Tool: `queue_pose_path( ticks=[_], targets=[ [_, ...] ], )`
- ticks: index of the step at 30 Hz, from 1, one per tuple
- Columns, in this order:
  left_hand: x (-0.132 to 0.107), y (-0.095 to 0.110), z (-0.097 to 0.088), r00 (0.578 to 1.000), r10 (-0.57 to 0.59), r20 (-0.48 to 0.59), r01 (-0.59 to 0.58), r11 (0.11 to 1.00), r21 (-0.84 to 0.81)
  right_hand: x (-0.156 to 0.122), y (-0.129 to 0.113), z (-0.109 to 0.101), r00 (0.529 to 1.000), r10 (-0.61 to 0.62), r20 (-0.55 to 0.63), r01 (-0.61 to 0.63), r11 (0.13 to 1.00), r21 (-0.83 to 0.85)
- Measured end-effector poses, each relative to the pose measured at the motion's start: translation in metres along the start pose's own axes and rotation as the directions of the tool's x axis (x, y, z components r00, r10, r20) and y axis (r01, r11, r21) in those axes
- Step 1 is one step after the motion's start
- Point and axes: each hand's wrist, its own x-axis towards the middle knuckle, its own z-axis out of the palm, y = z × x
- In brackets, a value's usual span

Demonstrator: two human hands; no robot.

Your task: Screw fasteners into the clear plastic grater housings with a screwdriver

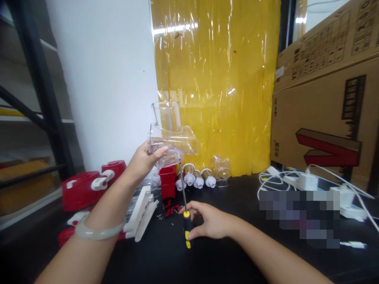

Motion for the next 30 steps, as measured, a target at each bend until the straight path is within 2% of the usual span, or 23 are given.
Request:
queue_pose_path(
  ticks=[3,7,9,14,16,18,20,22,25,27,30],
  targets=[
    [-0.0001,0.0003,-0.0002,1.0,-0.01,-0.002,0.01,1.0,-0.007,-0.0005,-0.0016,0.0,0.996,-0.009,-0.087,-0.002,0.992,-0.124],
    [-0.0003,-0.0001,-0.0011,0.999,-0.026,-0.018,0.026,1.0,0.016,-0.0044,-0.0039,-0.0044,0.994,-0.085,0.069,0.085,0.996,-0.001],
    [-0.0004,0.0,-0.0011,1.0,-0.026,-0.015,0.026,1.0,0.018,-0.0036,-0.0023,-0.0044,0.99,-0.075,0.12,0.067,0.995,0.07],
    [-0.0009,0.0024,0.0001,1.0,-0.02,-0.002,0.02,1.0,0.005,-0.0001,-0.0017,0.0002,0.997,0.029,-0.067,-0.036,0.993,-0.111],
    [-0.0012,0.0034,0.0005,1.0,-0.01,0.003,0.01,1.0,0.002,-0.002,-0.0052,-0.0005,0.999,0.0,-0.034,-0.004,0.993,-0.118],
    [-0.0014,0.0039,0.0006,1.0,-0.003,0.007,0.003,1.0,-0.003,-0.0042,-0.0077,-0.002,0.998,-0.049,0.044,0.051,0.997,-0.053],
    [-0.0015,0.0037,0.0005,1.0,-0.002,0.006,0.002,1.0,-0.006,-0.0041,-0.0072,-0.0022,0.995,-0.055,0.084,0.054,0.998,0.025],
    [-0.0014,0.0032,0.0003,1.0,-0.008,-0.002,0.008,1.0,-0.006,-0.002,-0.0046,-0.0007,0.999,-0.015,0.043,0.014,1.0,0.027],
    [-0.0011,0.0026,-0.0002,0.999,-0.022,-0.026,0.022,1.0,0.005,0.0007,-0.0021,0.0016,0.998,0.012,-0.064,-0.017,0.996,-0.084],
    [-0.0012,0.0027,-0.0003,0.999,-0.028,-0.027,0.029,1.0,0.013,0.0,-0.003,0.0016,0.999,-0.01,-0.037,0.006,0.996,-0.093],
    [-0.0023,0.003,0.0005,1.0,-0.022,-0.016,0.022,1.0,0.004,-0.0018,-0.0056,0.0023,0.997,-0.06,0.047,0.062,0.998,-0.023]
  ],
)
